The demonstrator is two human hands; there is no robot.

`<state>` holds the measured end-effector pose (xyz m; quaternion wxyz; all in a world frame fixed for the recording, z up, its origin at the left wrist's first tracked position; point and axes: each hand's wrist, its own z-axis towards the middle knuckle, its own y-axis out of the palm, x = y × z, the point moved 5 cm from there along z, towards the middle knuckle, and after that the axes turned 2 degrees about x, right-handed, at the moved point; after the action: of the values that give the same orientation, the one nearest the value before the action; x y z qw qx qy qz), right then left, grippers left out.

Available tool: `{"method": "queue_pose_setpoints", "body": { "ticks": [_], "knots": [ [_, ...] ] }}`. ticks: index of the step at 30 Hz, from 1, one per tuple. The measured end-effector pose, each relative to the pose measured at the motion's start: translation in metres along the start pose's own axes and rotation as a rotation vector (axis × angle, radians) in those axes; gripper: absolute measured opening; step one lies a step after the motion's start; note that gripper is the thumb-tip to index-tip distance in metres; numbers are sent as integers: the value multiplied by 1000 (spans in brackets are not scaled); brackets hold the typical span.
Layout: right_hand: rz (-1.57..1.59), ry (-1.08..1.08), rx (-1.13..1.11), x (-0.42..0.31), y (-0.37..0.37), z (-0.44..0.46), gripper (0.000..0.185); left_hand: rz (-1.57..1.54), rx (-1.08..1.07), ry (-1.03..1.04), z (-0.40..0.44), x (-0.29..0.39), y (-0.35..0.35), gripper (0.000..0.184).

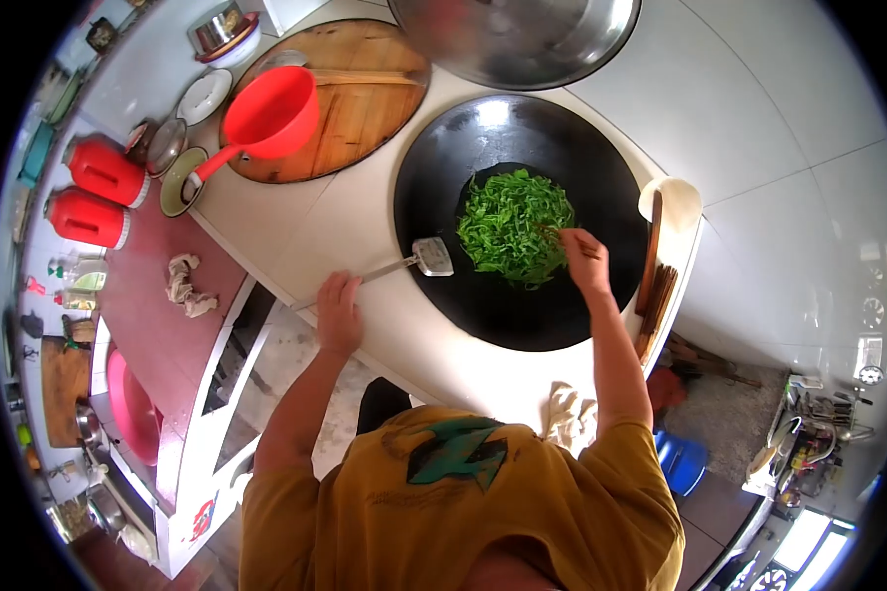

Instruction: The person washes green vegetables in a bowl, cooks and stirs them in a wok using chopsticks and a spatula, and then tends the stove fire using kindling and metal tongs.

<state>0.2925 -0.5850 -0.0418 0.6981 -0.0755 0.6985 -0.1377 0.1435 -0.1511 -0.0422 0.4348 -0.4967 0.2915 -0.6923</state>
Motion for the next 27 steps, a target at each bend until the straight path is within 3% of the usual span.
{"method": "queue_pose_setpoints", "body": {
  "ticks": [2,3,5,8,10,13,16,18,19,20,22,24,25,27],
  "knots": [
    [30,-60,89,-30,-18,-19,16,-6,1,7,-1,0,0,49],
    [-83,-116,96,-6,-24,-27,16,-10,-3,8,-2,0,0,49],
    [-165,-35,-43,2,-28,-55,12,-39,1,32,1,-1,-4,49],
    [-134,-23,194,-46,-39,-112,14,-92,45,72,-5,-11,6,50],
    [-343,-255,293,-68,-42,-152,17,-229,61,65,0,-25,1,50],
    [-451,-343,506,-56,-33,-229,20,-291,205,12,29,-50,-51,44],
    [-728,-187,644,-39,-12,-290,16,-695,188,-506,55,-158,-65,36],
    [-706,-111,635,-23,9,-307,16,-740,449,-525,67,-267,-51,32],
    [-997,-276,568,-29,27,-310,16,-880,506,-808,81,-281,-80,23],
    [-1097,-243,568,-24,40,-313,14,-1010,551,-1097,93,-288,-110,17],
    [-1078,-7,474,4,43,-316,11,-933,260,-923,108,-365,-110,19],
    [-1052,22,403,10,40,-316,16,-870,329,-924,119,-382,-131,30],
    [-1086,53,351,14,36,-318,16,-1026,384,-960,121,-415,-114,33],
    [-1210,220,259,6,33,-318,26,-1185,378,-1263,118,-405,-117,32]
  ]
}}
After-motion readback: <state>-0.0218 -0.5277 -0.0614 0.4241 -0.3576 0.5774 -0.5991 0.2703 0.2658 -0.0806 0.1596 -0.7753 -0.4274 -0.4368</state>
